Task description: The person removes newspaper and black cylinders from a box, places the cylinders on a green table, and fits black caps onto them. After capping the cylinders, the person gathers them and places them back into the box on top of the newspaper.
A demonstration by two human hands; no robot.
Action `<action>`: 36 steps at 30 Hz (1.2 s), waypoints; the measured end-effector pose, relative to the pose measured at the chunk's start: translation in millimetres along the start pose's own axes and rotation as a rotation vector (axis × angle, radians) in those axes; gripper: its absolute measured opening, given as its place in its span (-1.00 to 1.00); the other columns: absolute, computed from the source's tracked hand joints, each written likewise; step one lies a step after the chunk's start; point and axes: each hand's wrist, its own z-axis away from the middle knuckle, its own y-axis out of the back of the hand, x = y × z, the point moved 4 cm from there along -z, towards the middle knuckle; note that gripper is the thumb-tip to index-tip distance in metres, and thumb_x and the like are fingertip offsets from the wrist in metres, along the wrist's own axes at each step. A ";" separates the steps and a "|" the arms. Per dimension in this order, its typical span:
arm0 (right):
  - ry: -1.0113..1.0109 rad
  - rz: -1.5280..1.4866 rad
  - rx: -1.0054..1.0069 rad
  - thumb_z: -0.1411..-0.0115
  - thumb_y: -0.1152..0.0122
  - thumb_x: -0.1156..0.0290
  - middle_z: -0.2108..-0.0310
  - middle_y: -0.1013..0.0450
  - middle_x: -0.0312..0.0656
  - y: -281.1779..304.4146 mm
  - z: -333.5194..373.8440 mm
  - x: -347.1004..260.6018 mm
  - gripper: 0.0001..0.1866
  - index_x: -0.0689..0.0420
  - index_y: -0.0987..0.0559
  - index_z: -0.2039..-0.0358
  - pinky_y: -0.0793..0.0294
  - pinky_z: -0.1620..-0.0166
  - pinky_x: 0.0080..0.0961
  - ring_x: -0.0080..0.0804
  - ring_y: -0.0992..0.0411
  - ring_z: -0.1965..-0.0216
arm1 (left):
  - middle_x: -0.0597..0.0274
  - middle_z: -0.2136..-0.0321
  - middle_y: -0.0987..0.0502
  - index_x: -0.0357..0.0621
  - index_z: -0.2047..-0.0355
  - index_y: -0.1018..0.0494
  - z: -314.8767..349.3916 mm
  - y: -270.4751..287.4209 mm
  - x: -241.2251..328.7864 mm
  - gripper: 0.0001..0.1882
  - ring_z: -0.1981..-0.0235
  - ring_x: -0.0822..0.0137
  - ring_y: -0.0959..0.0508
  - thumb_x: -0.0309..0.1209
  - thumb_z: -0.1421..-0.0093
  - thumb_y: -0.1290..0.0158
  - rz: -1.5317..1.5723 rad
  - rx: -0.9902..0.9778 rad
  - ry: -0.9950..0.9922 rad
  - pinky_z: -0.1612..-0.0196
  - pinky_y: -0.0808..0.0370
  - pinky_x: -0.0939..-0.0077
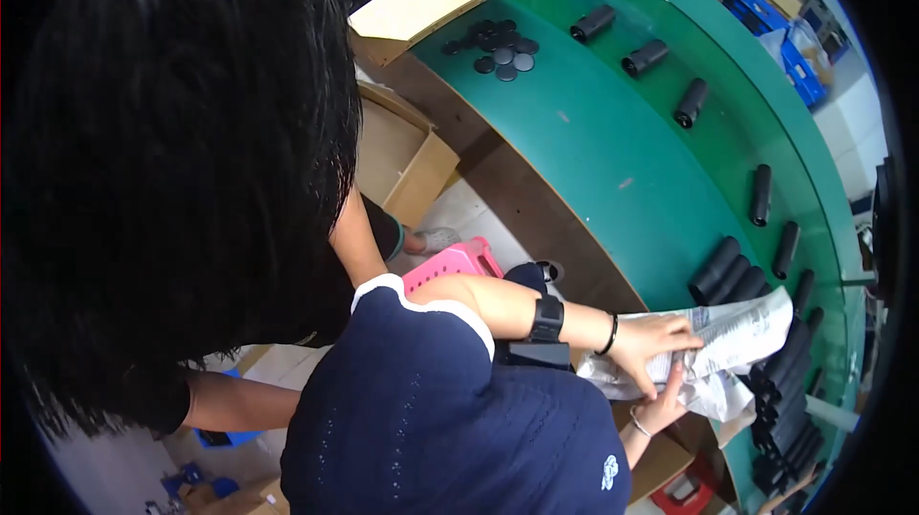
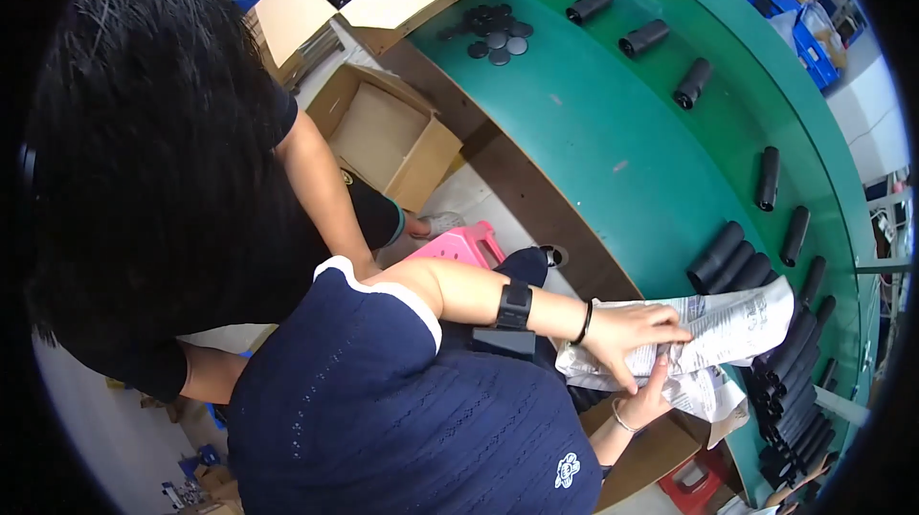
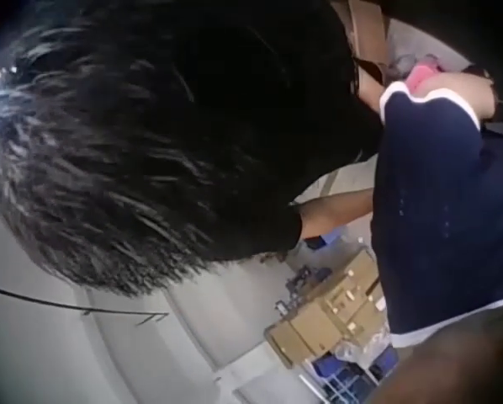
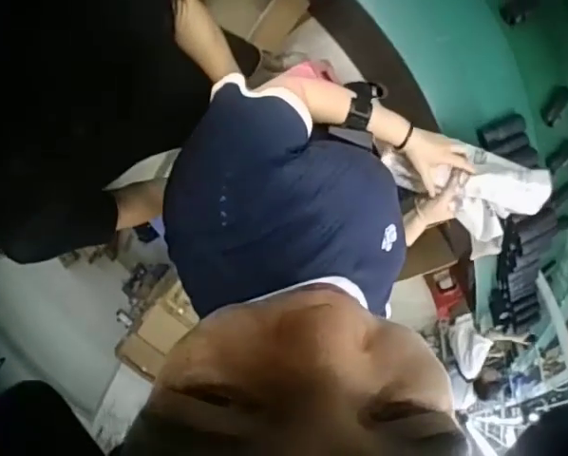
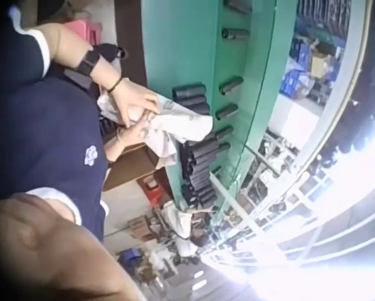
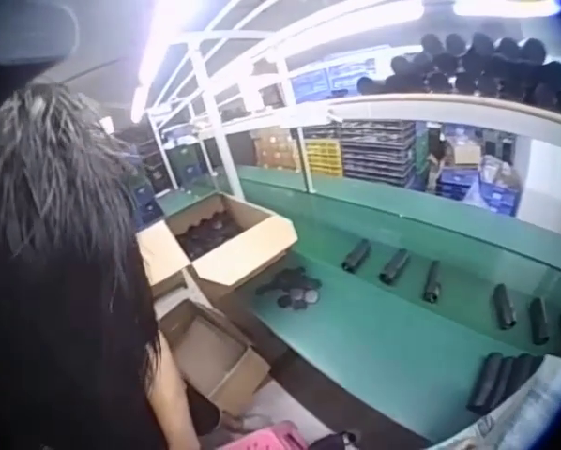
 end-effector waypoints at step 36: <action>-0.164 -0.617 2.730 -0.03 -0.28 0.28 0.17 -0.50 -0.05 -235.7 807.2 358.9 -0.49 0.38 -0.48 0.08 -0.49 0.14 -0.34 -0.17 -0.50 0.22 | -0.02 0.24 -0.54 -0.21 0.14 -0.48 -0.2 11.6 -358.7 -0.71 0.16 0.18 -0.55 -0.48 -0.09 -0.11 -0.552 -1.562 -0.069 0.00 -0.44 0.23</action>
